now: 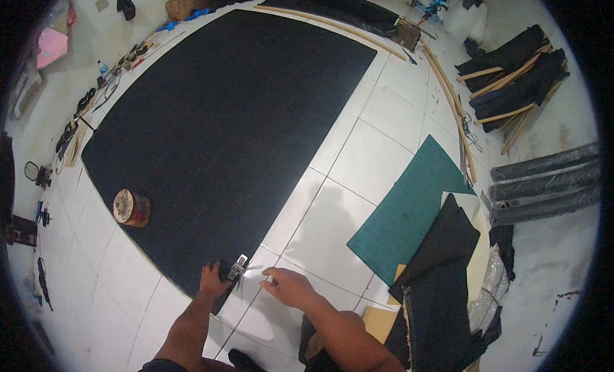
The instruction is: The person marks lines on a large sheet of black fabric using a ruler and a white marking tool.
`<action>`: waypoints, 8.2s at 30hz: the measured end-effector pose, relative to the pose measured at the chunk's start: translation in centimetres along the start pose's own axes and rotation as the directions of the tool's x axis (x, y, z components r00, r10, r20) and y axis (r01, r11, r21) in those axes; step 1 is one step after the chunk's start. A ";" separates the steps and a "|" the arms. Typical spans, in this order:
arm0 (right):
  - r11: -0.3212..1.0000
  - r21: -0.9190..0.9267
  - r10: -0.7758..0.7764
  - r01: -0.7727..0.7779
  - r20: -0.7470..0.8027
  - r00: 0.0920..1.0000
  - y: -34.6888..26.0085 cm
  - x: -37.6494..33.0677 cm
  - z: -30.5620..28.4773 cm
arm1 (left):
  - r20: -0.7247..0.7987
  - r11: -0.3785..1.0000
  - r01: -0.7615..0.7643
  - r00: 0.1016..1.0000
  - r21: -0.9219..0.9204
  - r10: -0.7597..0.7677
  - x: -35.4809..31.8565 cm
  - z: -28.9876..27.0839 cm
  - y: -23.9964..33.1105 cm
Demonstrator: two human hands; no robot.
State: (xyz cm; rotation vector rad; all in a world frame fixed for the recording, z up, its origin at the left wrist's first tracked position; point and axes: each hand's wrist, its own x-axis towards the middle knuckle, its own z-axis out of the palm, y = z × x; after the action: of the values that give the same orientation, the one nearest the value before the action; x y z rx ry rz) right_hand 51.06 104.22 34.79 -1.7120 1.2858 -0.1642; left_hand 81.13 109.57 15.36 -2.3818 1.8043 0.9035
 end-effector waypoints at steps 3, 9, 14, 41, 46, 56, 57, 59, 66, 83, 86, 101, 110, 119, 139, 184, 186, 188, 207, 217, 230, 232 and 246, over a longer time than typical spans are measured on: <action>0.982 0.113 0.158 -0.148 -0.084 0.984 1.6 -3.9 1.3 | -0.020 0.989 0.028 0.999 -0.145 -0.031 -0.4 -6.5 3.3; 0.788 0.428 0.560 -0.443 -0.197 0.805 -2.9 -17.3 1.3 | 0.150 0.979 -0.096 0.981 -0.178 0.123 -10.4 -20.3 6.5; 0.807 0.449 0.461 -0.382 -0.077 0.884 -11.1 -26.4 -11.8 | 0.251 0.999 0.043 0.967 -0.013 -0.038 -24.0 -29.3 1.3; 0.331 0.506 0.894 -0.796 0.101 0.436 -0.5 -21.9 -43.5 | 0.045 0.623 0.225 0.956 -0.749 -0.290 12.9 -58.1 35.3; 0.417 0.384 0.866 -0.824 0.108 0.489 9.7 -16.0 -54.0 | 0.249 0.562 0.455 0.880 -0.691 -0.405 12.6 -56.4 40.6; 0.844 0.343 0.534 -0.412 -0.457 0.711 12.8 18.6 -90.9 | 0.397 0.372 0.594 0.780 -0.714 -0.484 13.0 -52.8 50.6; 0.814 0.469 0.549 -0.342 -0.428 0.718 8.3 22.5 -92.3 | 0.414 0.324 0.575 0.793 -0.751 -0.447 13.3 -53.6 50.2; 0.816 0.485 0.518 -0.316 -0.369 0.772 4.6 28.6 -94.1 | 0.335 0.420 0.508 0.843 -0.752 -0.420 16.2 -54.6 49.6; 0.966 -0.111 0.207 -0.235 -0.216 0.954 3.6 40.7 -89.7 | -0.300 0.980 -0.189 0.940 -0.055 0.164 25.8 -49.9 40.3; 0.536 0.458 0.719 -0.709 0.193 0.668 -9.0 67.2 -96.1 | 0.119 0.310 0.457 0.697 -0.833 -0.707 63.7 -88.7 39.1; 0.679 0.110 0.698 -0.726 0.212 0.684 -12.8 78.0 -99.4 | 0.106 0.260 0.434 0.658 -0.863 -0.746 66.0 -88.1 39.1; 0.983 0.013 0.179 -0.183 0.157 0.971 -44.2 131.3 -102.7 | 0.482 0.619 0.693 0.712 -0.369 -0.510 70.2 -80.7 37.5; 0.937 -0.347 0.146 0.049 0.511 0.847 -54.5 139.9 -84.8 | 0.315 -0.197 0.301 0.420 -0.933 -0.851 86.6 -112.5 20.5; 0.885 -0.463 0.349 -0.049 0.591 0.727 -70.6 156.1 -76.2 | 0.452 -0.437 0.118 0.278 -0.892 -0.847 89.4 -106.6 13.4; 0.567 -0.401 -0.083 0.719 0.841 0.534 -101.9 180.6 -33.9 | 0.851 -0.812 -0.327 0.040 -0.484 -0.523 98.0 -116.8 5.7; -0.457 0.049 0.419 0.888 0.893 0.166 -117.1 193.8 -6.7 | 0.951 -0.623 -0.745 0.309 0.239 -0.006 141.4 -123.2 40.3; -0.465 0.060 0.385 0.883 0.912 0.141 -117.3 191.9 -11.1 | 0.975 -0.528 -0.837 -0.029 -0.143 -0.219 144.8 -119.7 43.8; -0.380 0.289 0.256 0.879 0.946 -0.200 -114.6 186.5 -14.3 | 0.916 -0.269 -0.900 0.384 0.343 -0.119 139.2 -123.4 37.1; 0.086 0.756 0.456 0.648 0.549 -0.701 -84.8 131.2 -50.2 | 0.985 0.152 -0.988 0.017 -0.010 0.173 128.1 -104.8 63.4; 0.084 0.683 0.616 0.726 0.537 -0.576 -73.4 114.6 -45.2 | 0.949 0.082 -0.980 0.196 0.181 0.246 127.9 -103.5 66.0; -0.113 0.951 0.810 0.287 0.256 -0.528 -51.8 81.6 -47.1 | 0.918 0.351 -0.871 0.391 0.344 0.071 111.7 -93.7 70.3; -0.139 0.965 0.824 0.221 0.237 -0.515 -48.2 77.4 -48.1 | 0.921 0.375 -0.870 0.379 0.319 0.096 110.7 -89.9 73.9; -0.147 0.959 0.865 0.241 0.243 -0.440 -24.2 57.5 -53.7 | 0.882 0.407 -0.911 0.246 0.069 0.402 83.8 -67.5 98.6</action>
State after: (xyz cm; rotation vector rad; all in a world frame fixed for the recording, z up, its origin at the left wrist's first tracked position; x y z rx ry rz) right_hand 60.51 25.81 58.05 1.1201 2.3052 -1.1176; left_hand 36.42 -20.13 65.03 -0.4430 2.1983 0.9231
